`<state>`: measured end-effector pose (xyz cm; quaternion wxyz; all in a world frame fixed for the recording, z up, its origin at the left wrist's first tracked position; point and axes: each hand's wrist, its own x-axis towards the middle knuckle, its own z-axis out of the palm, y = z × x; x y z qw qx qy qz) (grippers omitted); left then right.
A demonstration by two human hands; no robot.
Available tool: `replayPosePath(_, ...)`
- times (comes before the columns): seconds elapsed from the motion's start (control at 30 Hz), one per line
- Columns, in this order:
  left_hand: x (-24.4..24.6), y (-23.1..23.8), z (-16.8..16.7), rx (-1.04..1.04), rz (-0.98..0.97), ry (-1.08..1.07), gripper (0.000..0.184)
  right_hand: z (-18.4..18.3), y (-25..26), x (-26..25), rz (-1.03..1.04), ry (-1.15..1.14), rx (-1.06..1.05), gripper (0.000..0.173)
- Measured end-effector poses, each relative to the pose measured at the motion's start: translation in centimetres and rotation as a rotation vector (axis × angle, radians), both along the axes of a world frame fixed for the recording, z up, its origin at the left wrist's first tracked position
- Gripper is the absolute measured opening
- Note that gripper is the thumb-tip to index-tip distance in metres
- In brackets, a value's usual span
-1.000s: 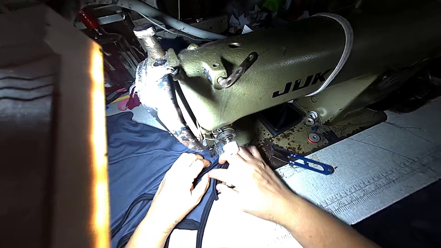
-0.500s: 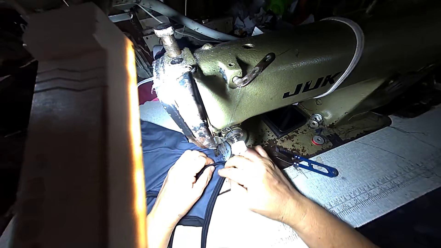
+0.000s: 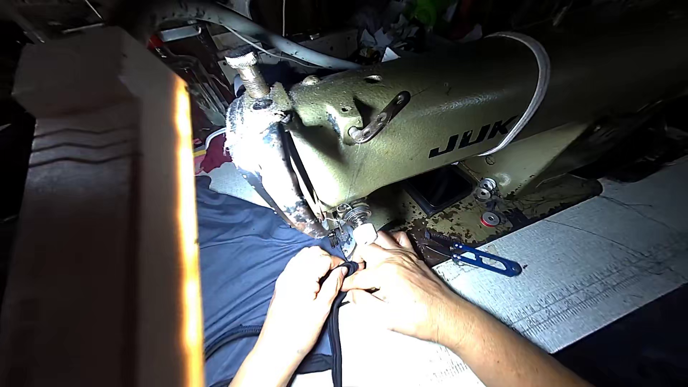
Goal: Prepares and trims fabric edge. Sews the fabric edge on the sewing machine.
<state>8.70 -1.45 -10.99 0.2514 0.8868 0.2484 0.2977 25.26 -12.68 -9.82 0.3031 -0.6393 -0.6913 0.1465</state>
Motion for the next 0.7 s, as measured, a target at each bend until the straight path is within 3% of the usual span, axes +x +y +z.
replayPosePath(0.13,-0.5,-0.1,-0.2,0.008,0.009,0.013,0.023,0.3,0.0,0.3,0.017,0.052,-0.064,0.03)
replayPosePath(0.2,-0.6,0.1,-0.4,0.057,-0.004,0.021,0.024,0.4,0.0,0.3,-0.05,0.187,-0.006,0.026)
replayPosePath(0.3,-0.7,-0.1,-0.6,0.127,0.009,0.055,0.025,-0.3,0.4,0.1,-0.229,0.385,0.138,0.008)
replayPosePath(0.43,-0.9,0.1,-0.6,0.188,-0.005,0.095,0.026,0.0,0.8,-0.1,-0.205,0.157,0.129,0.019)
replayPosePath(0.5,-1.1,0.3,-0.7,0.177,-0.023,0.087,0.025,0.2,0.8,-0.3,-0.169,0.057,0.132,0.017)
replayPosePath(0.7,-1.4,1.1,-0.5,0.06,-0.064,0.072,0.024,-0.4,0.9,-0.4,-0.189,0.103,0.17,0.014)
